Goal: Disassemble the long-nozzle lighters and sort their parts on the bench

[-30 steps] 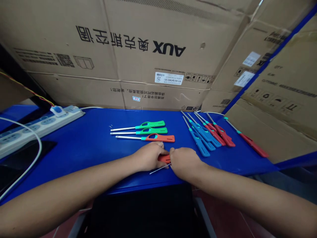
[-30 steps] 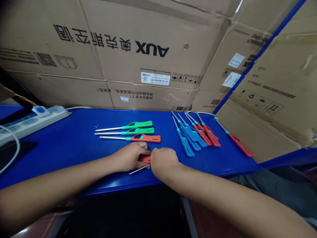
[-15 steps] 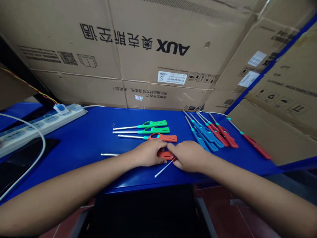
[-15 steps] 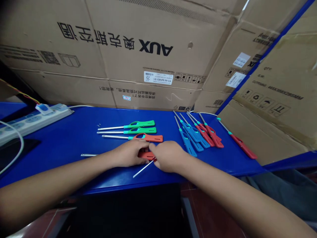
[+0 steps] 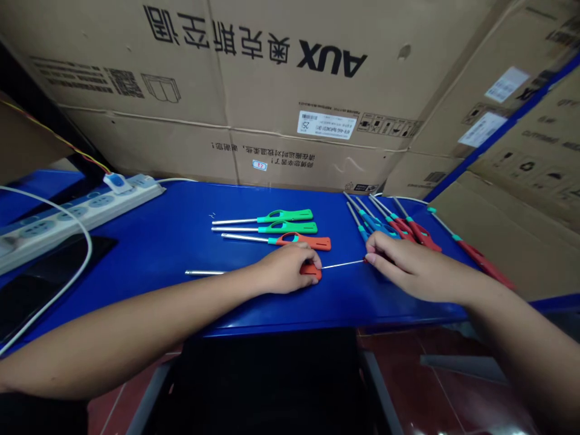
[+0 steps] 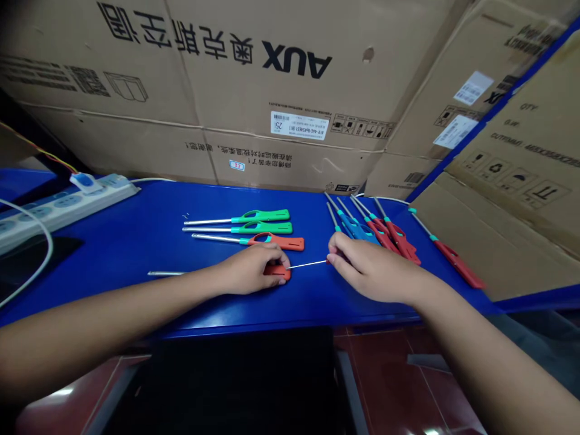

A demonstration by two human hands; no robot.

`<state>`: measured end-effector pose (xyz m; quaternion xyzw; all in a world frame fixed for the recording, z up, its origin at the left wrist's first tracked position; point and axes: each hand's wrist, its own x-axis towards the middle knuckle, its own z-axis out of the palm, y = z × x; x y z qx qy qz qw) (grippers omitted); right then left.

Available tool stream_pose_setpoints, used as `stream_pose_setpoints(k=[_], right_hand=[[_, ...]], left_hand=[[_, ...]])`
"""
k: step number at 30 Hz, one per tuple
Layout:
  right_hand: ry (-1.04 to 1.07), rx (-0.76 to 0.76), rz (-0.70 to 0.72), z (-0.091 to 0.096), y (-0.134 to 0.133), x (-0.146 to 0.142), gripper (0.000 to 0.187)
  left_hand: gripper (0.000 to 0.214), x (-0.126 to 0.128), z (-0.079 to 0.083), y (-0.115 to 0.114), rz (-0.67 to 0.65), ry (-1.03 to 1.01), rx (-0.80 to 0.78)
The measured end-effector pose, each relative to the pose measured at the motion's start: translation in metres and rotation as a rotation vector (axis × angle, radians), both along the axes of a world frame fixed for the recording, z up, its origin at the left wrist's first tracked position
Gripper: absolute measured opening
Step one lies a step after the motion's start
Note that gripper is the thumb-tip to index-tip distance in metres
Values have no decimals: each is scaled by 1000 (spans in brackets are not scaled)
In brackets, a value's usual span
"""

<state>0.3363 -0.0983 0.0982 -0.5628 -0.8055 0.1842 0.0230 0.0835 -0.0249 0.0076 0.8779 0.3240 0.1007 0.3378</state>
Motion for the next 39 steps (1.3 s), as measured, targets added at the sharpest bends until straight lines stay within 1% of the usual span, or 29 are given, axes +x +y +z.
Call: stream_pose_setpoints(k=[5,7,10,12,16,20,26,35,39], right_hand=[[252,285,-14,-4,3,-2,22],[292,398,-6,-6,3,-8,18],[293,520,84,-13,3,-22,13],[301,564,149,-20,3,-31,10],[305,570,215,-31,6,-40,8],[296,561,241,-35,11,-41,7],[280,527,256,-38,13,-37,6],[294,521,274,-39,13,-38,6],[217,510,280,-36,10,-42,10]], left_hand=[[27,4,7,4,8,113,-80],[28,5,10,5,24,153,-118],[30,7,12,5,38,190,-141],[31,8,13,5,28,192,-137],[32,8,13,6,21,204,-146],[34,8,11,7,20,200,-130],[31,8,10,7,-2,170,-105],[29,9,14,5,-4,174,-114],[30,8,14,6,-9,182,-98]])
